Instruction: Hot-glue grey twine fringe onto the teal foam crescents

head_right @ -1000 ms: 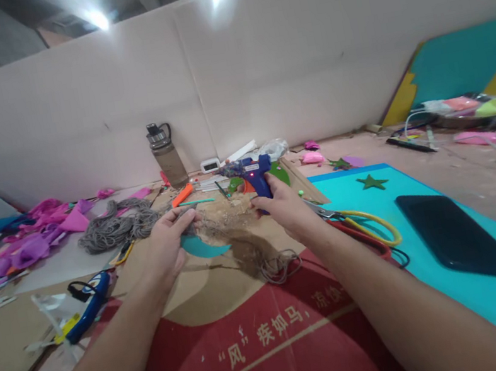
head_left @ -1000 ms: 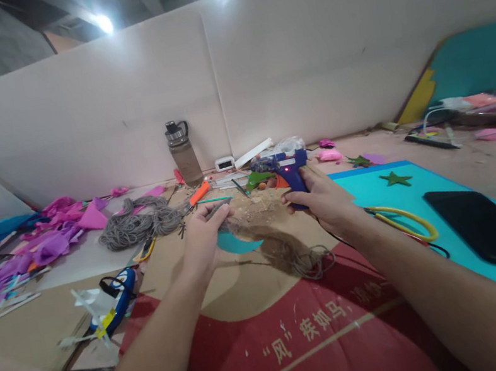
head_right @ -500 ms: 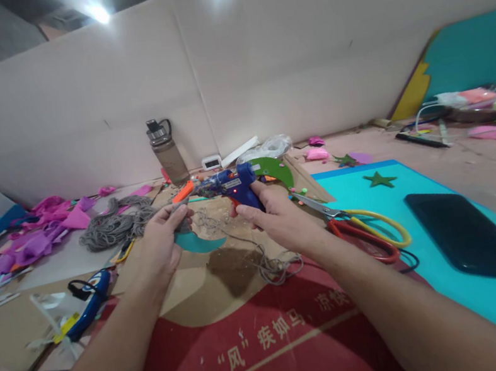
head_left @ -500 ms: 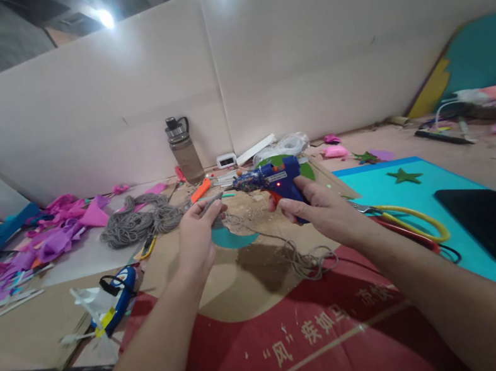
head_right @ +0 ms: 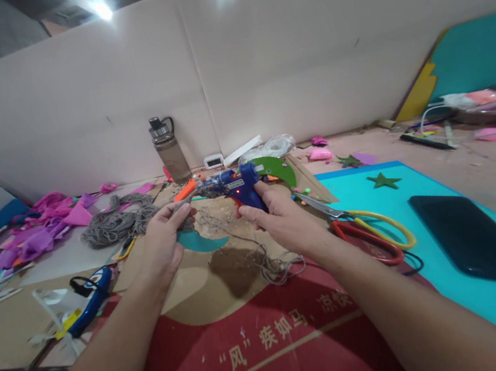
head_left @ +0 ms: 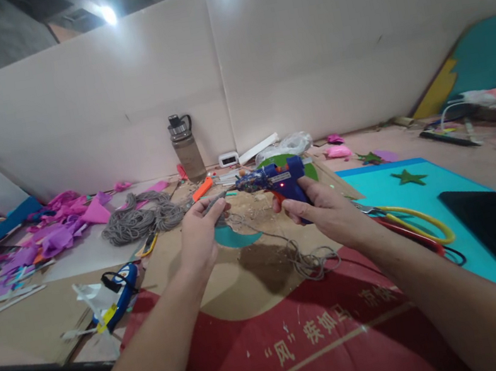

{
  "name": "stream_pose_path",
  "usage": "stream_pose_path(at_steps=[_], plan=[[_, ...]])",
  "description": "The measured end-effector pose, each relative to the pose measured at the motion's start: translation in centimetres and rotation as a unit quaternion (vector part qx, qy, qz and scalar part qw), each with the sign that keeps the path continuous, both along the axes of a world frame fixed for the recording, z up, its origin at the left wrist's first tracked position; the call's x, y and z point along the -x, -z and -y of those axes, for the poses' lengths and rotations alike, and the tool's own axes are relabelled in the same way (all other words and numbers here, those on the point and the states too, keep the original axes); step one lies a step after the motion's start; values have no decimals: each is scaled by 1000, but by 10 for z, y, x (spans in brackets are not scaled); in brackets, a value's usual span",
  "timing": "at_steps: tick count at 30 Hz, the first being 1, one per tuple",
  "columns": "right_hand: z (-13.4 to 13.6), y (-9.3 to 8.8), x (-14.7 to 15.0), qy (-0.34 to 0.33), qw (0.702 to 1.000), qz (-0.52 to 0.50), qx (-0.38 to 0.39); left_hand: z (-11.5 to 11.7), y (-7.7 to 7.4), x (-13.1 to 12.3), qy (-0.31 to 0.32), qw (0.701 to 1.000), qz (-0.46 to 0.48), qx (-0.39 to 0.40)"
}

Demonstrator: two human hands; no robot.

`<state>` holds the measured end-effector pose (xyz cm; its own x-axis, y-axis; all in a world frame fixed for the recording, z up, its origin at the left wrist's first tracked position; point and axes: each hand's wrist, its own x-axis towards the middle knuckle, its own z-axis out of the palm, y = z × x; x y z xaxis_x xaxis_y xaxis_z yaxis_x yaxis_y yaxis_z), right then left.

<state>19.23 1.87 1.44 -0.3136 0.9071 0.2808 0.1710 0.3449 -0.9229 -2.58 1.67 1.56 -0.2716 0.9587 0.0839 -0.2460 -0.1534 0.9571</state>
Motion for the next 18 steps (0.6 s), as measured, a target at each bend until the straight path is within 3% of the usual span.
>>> stream_pose_path(at_steps=[12, 18], plan=[[2, -4, 2, 9, 1000, -1, 5, 0, 0, 1, 18, 1000, 16, -9], [1, -6, 0, 16, 1000, 5, -15, 0, -2, 4, 66, 995, 78, 16]])
